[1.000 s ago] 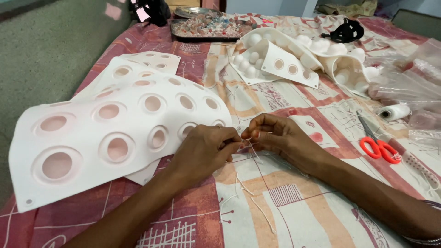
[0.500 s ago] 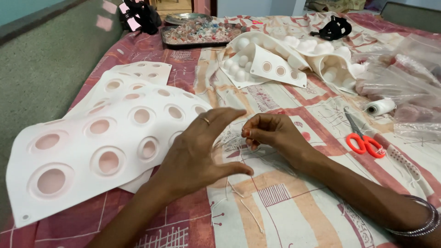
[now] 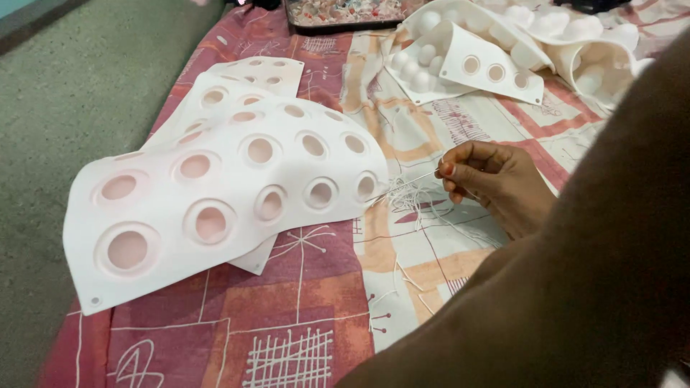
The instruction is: Preparing and threading wicks through silicone candle molds.
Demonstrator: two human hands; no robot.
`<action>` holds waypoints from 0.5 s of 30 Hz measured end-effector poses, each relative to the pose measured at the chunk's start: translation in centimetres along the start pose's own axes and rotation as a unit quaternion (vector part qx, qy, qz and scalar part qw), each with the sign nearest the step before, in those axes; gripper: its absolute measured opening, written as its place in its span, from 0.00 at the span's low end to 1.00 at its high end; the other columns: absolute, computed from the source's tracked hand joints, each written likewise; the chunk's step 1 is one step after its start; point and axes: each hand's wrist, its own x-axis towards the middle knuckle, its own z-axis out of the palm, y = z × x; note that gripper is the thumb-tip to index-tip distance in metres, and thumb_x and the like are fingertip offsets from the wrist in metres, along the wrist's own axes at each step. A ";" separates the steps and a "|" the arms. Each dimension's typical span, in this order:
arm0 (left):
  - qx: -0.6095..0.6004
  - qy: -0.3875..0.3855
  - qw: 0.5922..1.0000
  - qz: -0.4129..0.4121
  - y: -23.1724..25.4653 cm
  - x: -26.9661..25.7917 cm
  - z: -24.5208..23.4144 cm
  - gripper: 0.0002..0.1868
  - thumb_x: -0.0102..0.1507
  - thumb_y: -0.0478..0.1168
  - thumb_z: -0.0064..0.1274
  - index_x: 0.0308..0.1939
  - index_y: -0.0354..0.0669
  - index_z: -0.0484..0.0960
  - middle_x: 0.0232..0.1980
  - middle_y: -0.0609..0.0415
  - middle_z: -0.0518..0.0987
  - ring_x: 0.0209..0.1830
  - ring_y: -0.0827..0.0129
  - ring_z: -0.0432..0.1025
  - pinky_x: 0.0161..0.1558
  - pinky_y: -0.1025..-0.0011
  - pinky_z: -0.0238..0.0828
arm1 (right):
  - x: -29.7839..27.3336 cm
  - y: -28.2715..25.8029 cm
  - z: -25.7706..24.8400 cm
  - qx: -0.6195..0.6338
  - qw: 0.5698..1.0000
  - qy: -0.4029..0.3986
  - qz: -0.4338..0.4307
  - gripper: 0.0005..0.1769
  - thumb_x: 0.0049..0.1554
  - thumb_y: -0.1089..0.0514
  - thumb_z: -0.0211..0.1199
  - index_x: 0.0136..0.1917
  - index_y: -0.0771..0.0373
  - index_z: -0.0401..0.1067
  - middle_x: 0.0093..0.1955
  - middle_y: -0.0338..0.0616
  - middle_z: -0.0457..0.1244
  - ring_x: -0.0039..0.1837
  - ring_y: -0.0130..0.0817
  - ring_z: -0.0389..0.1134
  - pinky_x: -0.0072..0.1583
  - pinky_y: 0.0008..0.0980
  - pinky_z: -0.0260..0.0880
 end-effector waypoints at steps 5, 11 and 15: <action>0.019 -0.003 1.000 -0.011 0.7 0.6 1.8 0.56 0.51 0.54 0.68 0.76 0.41 0.56 0.76 0.40 0.66 0.80 0.51 0.57 0.75 0.55 0.54 | -0.2 -0.2 -0.4 0.059 0.998 -0.003 -0.011 0.07 0.59 0.64 0.62 0.50 0.68 0.75 0.45 0.46 0.69 0.45 0.28 0.69 0.46 0.30 0.73; 0.026 -0.029 0.998 -0.054 0.4 -0.1 4.6 0.52 0.53 0.52 0.66 0.75 0.41 0.58 0.76 0.40 0.67 0.79 0.50 0.57 0.75 0.54 0.53 | -0.3 0.2 -0.6 0.061 0.998 -0.015 -0.015 0.05 0.61 0.64 0.61 0.51 0.68 0.74 0.46 0.47 0.69 0.45 0.29 0.70 0.46 0.30 0.73; 0.041 -0.037 0.995 -0.079 3.0 -1.3 4.6 0.50 0.54 0.51 0.65 0.75 0.41 0.59 0.75 0.40 0.67 0.79 0.50 0.57 0.75 0.53 0.53 | -0.1 0.7 -0.8 0.042 0.997 -0.027 -0.055 0.05 0.63 0.65 0.61 0.52 0.67 0.74 0.47 0.49 0.69 0.46 0.31 0.70 0.47 0.30 0.75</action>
